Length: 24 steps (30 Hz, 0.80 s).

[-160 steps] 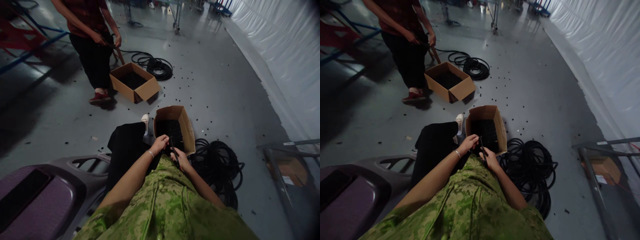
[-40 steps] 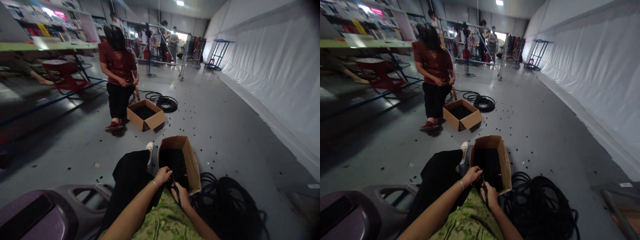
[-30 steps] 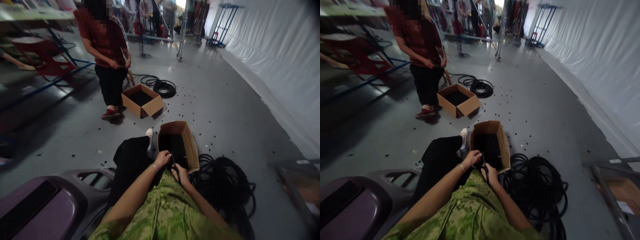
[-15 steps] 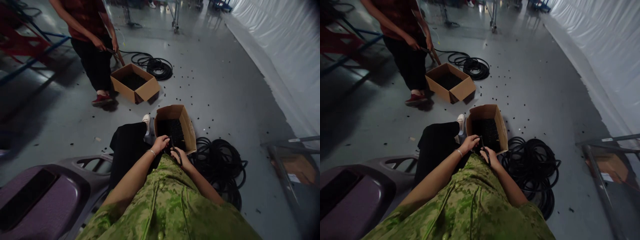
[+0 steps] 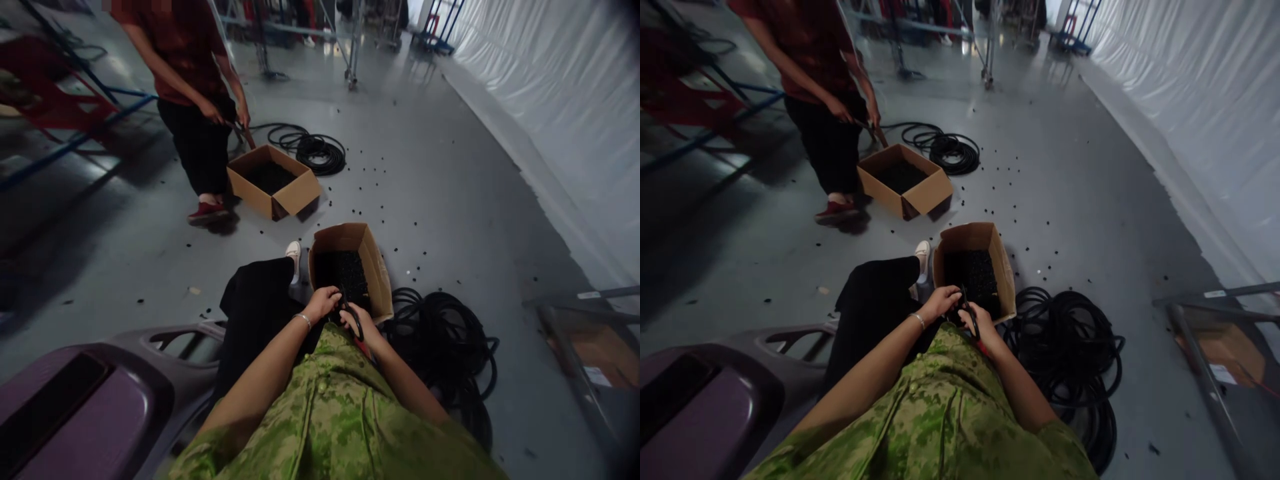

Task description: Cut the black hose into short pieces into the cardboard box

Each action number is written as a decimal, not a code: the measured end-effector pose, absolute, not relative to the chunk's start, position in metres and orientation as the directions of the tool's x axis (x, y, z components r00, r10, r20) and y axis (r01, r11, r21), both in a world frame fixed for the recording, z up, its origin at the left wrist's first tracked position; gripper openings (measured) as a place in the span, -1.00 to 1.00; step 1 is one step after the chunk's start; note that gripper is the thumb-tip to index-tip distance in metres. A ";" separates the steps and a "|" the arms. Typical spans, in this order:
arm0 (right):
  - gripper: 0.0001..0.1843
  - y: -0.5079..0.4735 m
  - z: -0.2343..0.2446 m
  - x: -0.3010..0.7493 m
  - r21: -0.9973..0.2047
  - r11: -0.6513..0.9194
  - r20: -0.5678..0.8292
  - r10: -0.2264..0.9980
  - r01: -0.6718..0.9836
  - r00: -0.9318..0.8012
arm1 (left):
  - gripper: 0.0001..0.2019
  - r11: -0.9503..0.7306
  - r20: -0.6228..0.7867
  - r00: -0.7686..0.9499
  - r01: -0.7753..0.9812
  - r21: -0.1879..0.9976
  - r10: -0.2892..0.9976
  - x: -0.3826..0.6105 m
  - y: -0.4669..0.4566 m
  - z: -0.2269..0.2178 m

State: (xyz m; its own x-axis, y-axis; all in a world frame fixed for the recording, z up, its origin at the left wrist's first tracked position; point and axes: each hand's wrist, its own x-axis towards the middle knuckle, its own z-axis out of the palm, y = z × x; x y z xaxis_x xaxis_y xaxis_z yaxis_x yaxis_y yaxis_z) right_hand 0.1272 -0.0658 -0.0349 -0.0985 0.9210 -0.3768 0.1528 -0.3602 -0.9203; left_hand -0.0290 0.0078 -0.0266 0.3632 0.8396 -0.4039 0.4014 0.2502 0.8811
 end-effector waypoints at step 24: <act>-0.58 -0.076 -0.088 0.120 -0.905 -0.119 -0.126 0.992 0.409 0.011 | -0.77 0.171 -0.530 0.342 0.694 0.699 0.776 -0.027 0.016 -0.046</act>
State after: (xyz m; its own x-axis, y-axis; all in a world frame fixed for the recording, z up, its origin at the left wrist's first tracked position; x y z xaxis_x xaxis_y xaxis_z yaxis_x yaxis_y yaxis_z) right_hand 0.1201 -0.0762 -0.0882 0.0106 0.9920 -0.1258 0.4095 -0.1190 -0.9045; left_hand -0.0273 0.0156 -0.0463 0.3415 0.7764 -0.5297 0.6944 0.1714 0.6989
